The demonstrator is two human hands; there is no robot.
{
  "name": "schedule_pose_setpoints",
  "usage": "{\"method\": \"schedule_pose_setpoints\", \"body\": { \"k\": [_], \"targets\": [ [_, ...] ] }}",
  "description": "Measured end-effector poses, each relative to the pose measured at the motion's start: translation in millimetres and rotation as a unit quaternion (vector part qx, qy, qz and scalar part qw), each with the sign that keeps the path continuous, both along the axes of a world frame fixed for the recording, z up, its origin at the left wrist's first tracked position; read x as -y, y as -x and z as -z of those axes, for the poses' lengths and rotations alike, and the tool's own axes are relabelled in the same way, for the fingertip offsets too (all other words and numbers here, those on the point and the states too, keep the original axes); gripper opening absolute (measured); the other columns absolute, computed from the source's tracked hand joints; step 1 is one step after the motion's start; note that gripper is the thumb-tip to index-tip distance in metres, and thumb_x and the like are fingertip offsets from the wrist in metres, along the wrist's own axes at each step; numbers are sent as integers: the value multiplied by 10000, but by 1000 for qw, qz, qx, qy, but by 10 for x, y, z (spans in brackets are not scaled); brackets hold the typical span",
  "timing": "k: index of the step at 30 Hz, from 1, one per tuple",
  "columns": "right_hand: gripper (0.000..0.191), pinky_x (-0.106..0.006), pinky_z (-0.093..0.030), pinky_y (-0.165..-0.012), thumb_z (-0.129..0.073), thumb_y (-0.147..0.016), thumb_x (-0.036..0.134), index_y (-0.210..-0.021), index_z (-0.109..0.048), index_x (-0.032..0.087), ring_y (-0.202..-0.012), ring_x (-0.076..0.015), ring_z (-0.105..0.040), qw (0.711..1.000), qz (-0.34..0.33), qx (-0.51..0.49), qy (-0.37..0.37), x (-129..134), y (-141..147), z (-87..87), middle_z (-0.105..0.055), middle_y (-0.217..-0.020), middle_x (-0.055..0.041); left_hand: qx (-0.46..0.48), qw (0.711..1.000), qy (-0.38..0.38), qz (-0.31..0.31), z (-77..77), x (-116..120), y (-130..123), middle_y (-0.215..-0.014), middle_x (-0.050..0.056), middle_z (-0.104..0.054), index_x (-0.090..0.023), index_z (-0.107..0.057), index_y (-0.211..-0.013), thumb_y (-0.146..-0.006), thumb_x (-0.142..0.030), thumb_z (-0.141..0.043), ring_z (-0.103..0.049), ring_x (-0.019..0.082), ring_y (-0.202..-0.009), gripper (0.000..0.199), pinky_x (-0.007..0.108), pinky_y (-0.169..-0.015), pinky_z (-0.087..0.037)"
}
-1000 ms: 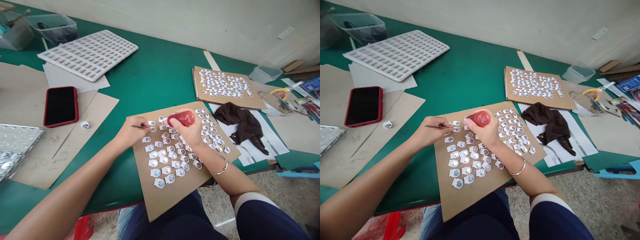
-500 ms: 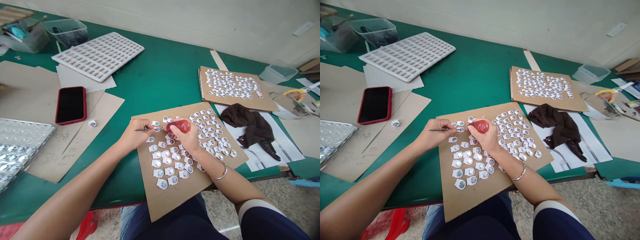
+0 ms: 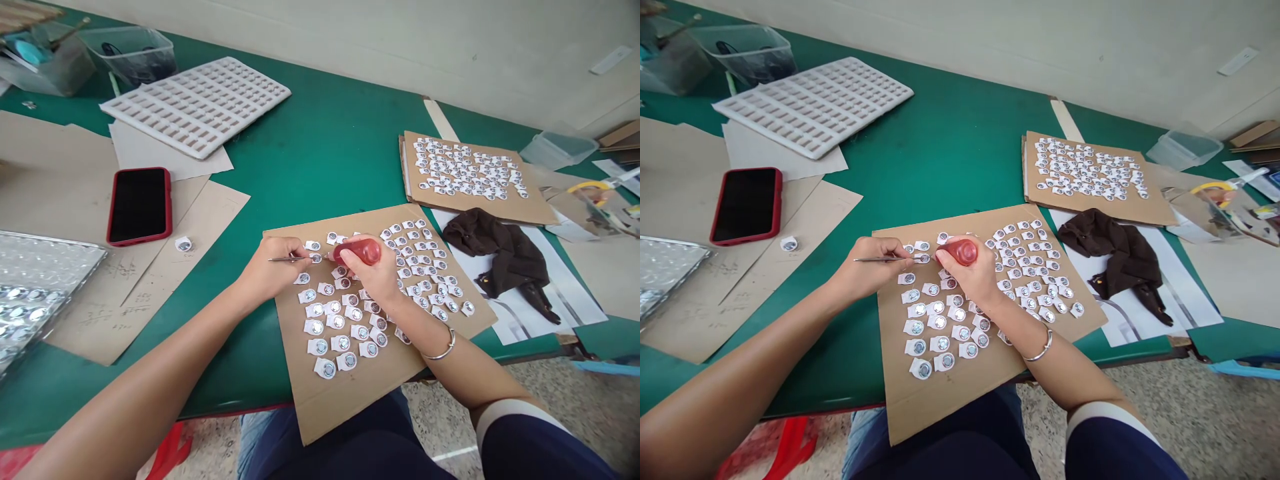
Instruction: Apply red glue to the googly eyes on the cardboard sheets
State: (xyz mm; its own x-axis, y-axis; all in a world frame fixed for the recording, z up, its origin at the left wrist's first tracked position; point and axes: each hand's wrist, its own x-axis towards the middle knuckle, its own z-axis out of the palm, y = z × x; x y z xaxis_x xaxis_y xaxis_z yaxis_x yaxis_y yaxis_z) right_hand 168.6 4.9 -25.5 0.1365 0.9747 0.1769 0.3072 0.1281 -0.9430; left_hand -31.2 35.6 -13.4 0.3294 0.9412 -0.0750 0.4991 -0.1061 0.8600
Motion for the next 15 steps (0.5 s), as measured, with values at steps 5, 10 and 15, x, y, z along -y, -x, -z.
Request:
{"method": "schedule_pose_setpoints", "body": {
  "k": [5, 10, 15],
  "targets": [
    [252, -347, -564, -723, -718, -701, 383, -873, -644, 214, -771, -174, -652, 1000, 2, 4, -6, -10, 8, 11, -666, -860, -28, -5, 1000, -3, -3, -7, 6, -2, -601, -10, -618, -158, -659, -660, -714, -232, -627, -500, 97, -524, 97, 202, -459, -337],
    [246, -346, -558, -743, -716, -709, 373, -880, -641, 214, -772, -167, -653, 1000, -4, 2, -11, -16, 11, 20, -670, -868, -24, -8, 1000, -10, -2, -8, 7, -5, -606, -12, -622, -159, -656, -646, -719, -225, -625, -508, 95, -533, 103, 200, -467, -347],
    [256, -356, -550, -766, -711, -715, 372, -897, -632, 210, -792, -171, -650, 999, -17, 20, -22, -5, -1, 17, -667, -883, -28, -12, 1000, -23, 1, 0, 6, -1, -603, -16, -614, -165, -656, -648, -733, -242, -624, -492, 87, -528, 119, 200, -467, -339]
  ]
}}
